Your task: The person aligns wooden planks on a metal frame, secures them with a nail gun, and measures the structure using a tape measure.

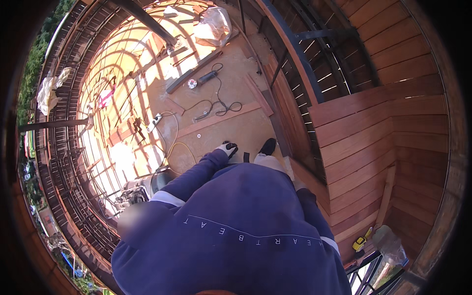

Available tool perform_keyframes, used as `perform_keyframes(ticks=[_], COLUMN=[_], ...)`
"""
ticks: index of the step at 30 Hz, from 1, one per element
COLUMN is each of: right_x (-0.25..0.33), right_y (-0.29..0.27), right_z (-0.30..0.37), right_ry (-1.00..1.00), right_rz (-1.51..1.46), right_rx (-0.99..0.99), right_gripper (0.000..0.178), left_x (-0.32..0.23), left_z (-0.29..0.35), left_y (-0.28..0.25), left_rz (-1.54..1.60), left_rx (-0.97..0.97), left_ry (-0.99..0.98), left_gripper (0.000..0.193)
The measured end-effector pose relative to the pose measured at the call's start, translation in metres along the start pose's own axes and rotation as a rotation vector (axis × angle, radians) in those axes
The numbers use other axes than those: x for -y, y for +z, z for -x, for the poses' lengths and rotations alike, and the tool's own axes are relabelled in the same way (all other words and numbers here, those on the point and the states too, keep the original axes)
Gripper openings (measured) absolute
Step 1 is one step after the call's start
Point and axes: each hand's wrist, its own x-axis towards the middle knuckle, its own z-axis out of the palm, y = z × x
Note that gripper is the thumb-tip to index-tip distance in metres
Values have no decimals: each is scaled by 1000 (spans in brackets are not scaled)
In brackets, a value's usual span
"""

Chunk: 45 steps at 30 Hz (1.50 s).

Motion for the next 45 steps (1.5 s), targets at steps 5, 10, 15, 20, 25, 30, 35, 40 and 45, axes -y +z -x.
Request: perform_keyframes(ticks=[5,10,15,20,25,30,35,40,45], right_x=[-58,-20,24,40,132,208,241,258,279], right_y=[1,-53,-68,-76,-77,-44,-6,17,7], right_z=[-77,-84,-75,-88,-90,-111,-197,-322,-458], right_ry=[-115,-214,-243,-336,-275,-512,-400,-334,-345], right_rz=[81,-13,193,317,209,280,229,246,295], right_rx=[148,216,134,0,80,147,199,138,-99], right_gripper=[60,57,51,41,51,43,43,56,68], left_x=[-89,-54,-36,-43,-28,-51,-18,61,184], left_z=[49,115,150,199,235,219,168,79,-16], left_y=[-19,41,85,125,193,186,192,162,190], left_rz=[-219,287,598,607,708,678,361,313,514], left_rx=[258,-22,-54,-116,-193,-173,-227,22,-96], left_ry=[-148,-340,-228,-343,-492,-843,-894,-873,-908], left_gripper=[27,27,44,40,59,63,57,54,53])
